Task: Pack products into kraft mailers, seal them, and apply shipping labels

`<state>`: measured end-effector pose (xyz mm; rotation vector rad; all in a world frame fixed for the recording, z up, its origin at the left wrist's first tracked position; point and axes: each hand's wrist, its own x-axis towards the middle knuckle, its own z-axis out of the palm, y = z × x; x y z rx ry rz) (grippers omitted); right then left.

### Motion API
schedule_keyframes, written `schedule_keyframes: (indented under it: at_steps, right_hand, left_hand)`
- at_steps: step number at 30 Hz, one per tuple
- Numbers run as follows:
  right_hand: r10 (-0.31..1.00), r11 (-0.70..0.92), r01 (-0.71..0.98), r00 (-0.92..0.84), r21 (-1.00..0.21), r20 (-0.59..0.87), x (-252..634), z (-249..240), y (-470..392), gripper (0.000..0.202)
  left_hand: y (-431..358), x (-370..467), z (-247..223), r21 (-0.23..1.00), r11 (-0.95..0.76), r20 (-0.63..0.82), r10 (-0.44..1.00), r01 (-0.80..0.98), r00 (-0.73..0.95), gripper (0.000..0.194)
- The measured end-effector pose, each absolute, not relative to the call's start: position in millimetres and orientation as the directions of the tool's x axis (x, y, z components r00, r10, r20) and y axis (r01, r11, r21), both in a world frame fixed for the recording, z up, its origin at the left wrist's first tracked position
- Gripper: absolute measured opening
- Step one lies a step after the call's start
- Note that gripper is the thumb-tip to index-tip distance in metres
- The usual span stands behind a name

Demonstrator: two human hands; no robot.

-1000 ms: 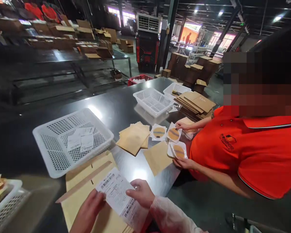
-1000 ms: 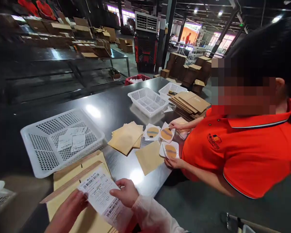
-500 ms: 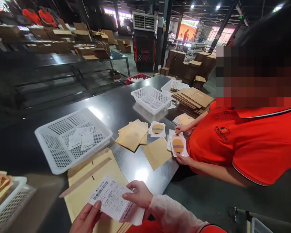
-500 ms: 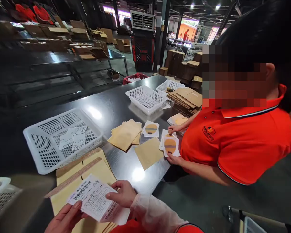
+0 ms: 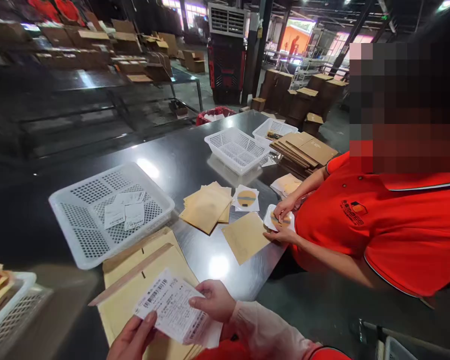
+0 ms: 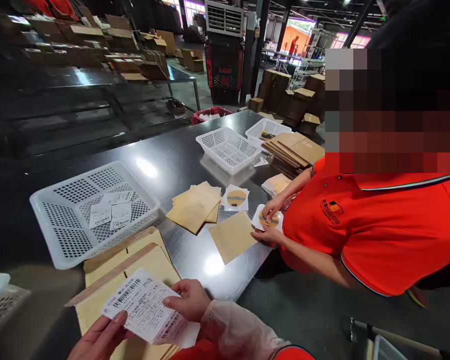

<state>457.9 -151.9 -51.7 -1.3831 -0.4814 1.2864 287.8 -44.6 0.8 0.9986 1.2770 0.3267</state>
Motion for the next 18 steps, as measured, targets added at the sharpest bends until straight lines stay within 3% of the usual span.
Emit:
schedule_keyframes:
  at_steps: [12, 18]
  right_hand:
    - [0.822, -0.358, -0.395, 0.297, -0.846, -0.486, 458, -56, -138, 0.033]
    - [0.826, -0.361, -0.395, 0.284, -0.845, -0.486, 458, -56, -133, 0.029]
  left_hand:
    - [-38, 294, 2, 0.728, 0.654, -0.685, 0.693, 0.204, 0.223, 0.05]
    - [-35, 294, -2, 0.717, 0.674, -0.697, 0.688, 0.18, 0.201, 0.062]
